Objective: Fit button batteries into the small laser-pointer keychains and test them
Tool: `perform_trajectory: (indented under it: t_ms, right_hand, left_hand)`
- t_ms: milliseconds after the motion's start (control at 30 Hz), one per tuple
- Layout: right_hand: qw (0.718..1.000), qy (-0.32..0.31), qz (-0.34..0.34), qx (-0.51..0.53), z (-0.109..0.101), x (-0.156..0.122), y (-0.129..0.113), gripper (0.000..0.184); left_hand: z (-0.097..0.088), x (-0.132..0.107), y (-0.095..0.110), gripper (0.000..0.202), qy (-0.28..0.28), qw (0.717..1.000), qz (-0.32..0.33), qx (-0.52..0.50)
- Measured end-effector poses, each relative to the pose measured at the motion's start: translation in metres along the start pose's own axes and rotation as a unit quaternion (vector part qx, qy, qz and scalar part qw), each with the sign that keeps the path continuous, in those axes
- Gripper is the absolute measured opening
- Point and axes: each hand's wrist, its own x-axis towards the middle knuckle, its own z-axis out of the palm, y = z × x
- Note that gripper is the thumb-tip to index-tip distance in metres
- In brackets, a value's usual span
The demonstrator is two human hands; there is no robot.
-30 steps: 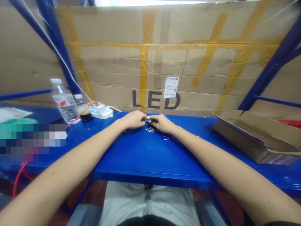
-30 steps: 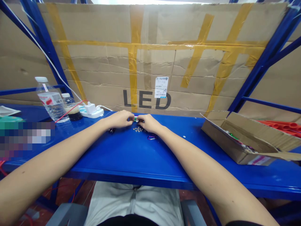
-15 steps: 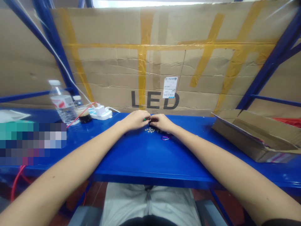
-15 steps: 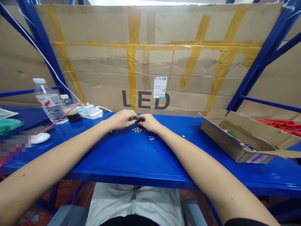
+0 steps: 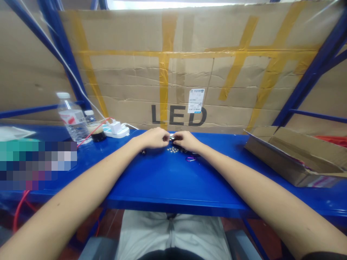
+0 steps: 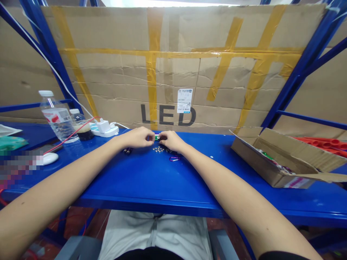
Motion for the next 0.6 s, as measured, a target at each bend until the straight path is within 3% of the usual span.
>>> perform_trajectory:
  t_ms: [67,133,367,600]
  right_hand:
    - [1.000,0.002,0.001,-0.003,0.000,0.000,0.000,0.016]
    - [1.000,0.004,0.000,-0.003,0.000,0.000,0.000,0.015]
    - [1.000,0.003,0.000,-0.009,-0.001,0.000,-0.002,0.016]
    - [1.000,-0.002,-0.003,-0.016,-0.001,0.000,-0.001,0.015]
  left_hand:
    - [0.001,-0.001,-0.001,0.018,-0.063,0.997,-0.018,-0.036]
    - [0.003,-0.001,-0.001,0.019,-0.090,0.994,-0.026,-0.060]
    - [0.015,0.002,-0.001,0.014,-0.066,0.995,-0.028,-0.074]
    - [0.010,0.004,-0.003,0.008,-0.107,0.984,-0.077,-0.116]
